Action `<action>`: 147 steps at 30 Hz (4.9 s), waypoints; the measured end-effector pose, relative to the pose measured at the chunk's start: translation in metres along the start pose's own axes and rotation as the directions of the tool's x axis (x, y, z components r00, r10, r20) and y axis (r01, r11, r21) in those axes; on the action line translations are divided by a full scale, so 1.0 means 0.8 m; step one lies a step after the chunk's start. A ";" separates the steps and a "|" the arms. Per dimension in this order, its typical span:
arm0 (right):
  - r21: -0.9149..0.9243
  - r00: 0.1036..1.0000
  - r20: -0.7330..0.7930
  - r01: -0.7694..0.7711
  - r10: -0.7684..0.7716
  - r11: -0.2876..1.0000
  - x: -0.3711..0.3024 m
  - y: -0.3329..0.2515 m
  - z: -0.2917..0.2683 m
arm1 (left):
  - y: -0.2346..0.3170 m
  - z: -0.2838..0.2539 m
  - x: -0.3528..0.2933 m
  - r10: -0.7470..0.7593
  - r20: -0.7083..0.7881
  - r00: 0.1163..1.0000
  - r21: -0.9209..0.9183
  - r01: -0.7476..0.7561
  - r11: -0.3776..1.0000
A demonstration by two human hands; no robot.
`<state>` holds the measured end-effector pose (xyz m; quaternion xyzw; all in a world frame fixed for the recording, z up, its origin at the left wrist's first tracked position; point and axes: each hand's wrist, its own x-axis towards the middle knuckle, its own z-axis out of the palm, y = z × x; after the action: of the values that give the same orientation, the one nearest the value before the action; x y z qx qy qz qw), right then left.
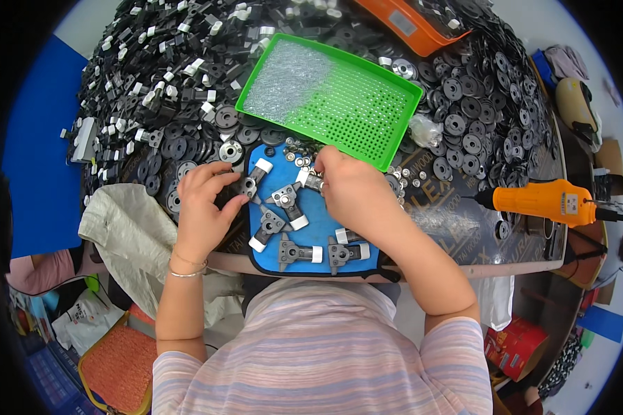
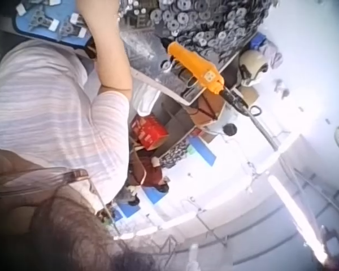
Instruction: Assembling small plastic and metal components using an electric screwdriver on a workbench.
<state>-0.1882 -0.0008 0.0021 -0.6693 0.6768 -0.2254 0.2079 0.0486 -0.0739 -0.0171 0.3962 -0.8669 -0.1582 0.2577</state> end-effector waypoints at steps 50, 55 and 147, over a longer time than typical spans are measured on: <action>-0.046 0.995 0.098 0.014 -0.009 0.999 0.004 -0.015 -0.011 | 0.002 0.027 0.006 -0.183 -0.001 0.983 -0.035 0.182 0.983; 0.043 0.945 0.160 0.282 -0.285 0.958 0.006 -0.021 0.016 | 0.000 0.017 -0.005 -0.185 -0.018 0.983 -0.041 0.184 0.982; 0.123 0.886 0.332 0.299 -0.323 0.946 0.050 -0.097 0.060 | 0.013 -0.009 -0.076 -0.155 0.032 0.987 -0.123 0.158 0.980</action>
<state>-0.0982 -0.0422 0.0091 -0.7907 0.5051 -0.1571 0.3082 0.0800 -0.0210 -0.0261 0.4444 -0.8244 -0.2363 0.2590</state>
